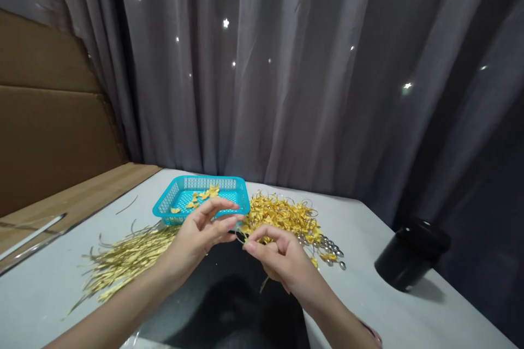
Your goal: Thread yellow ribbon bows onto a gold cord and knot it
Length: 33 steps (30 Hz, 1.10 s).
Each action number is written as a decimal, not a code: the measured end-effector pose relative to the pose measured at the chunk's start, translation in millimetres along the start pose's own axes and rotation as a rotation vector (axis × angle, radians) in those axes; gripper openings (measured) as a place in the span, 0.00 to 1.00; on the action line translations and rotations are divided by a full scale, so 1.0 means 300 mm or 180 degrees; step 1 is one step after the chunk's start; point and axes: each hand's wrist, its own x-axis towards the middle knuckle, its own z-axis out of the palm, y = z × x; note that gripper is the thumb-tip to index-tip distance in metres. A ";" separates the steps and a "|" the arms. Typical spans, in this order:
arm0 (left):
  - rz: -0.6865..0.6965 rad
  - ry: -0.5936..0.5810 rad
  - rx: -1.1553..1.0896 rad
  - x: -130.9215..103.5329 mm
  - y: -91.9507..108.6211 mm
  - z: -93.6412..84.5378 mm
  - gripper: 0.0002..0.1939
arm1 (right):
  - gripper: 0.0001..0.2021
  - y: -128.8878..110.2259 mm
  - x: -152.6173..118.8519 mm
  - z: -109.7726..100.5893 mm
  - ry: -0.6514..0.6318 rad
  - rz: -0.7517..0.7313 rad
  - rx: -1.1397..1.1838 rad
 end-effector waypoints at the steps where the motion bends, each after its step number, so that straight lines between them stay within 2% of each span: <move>1: -0.0098 -0.0060 0.0070 -0.019 -0.014 -0.022 0.10 | 0.16 0.023 -0.016 -0.004 -0.0002 0.0078 -0.0115; 6: -0.0404 -0.0223 0.0805 -0.091 -0.100 -0.147 0.12 | 0.15 0.132 -0.096 -0.009 -0.0082 0.0551 -0.0502; 9: -0.0764 -0.0673 0.0922 -0.117 -0.148 -0.182 0.16 | 0.16 0.170 -0.121 0.005 -0.0222 0.0780 -0.0559; 13: -0.1325 -0.1409 0.0772 -0.135 -0.173 -0.176 0.19 | 0.17 0.192 -0.133 0.027 -0.0351 0.0934 -0.0667; 15: -0.1485 -0.1634 0.1020 -0.143 -0.170 -0.173 0.19 | 0.17 0.203 -0.140 0.035 -0.0376 0.1010 -0.0708; 18: -0.1018 -0.1776 0.1891 -0.164 -0.162 -0.178 0.17 | 0.17 0.225 -0.159 0.046 -0.0400 0.1177 -0.0736; 20: -0.0770 -0.1838 0.2230 -0.183 -0.162 -0.182 0.16 | 0.16 0.237 -0.170 0.054 -0.0419 0.1264 -0.0750; 26: -0.1314 -0.2008 0.2189 -0.224 -0.176 -0.178 0.21 | 0.17 0.230 -0.178 0.074 -0.0515 0.1538 -0.0726; 33: -0.1200 -0.2172 0.2216 -0.232 -0.185 -0.169 0.18 | 0.15 0.228 -0.182 0.066 -0.0547 0.1348 -0.1025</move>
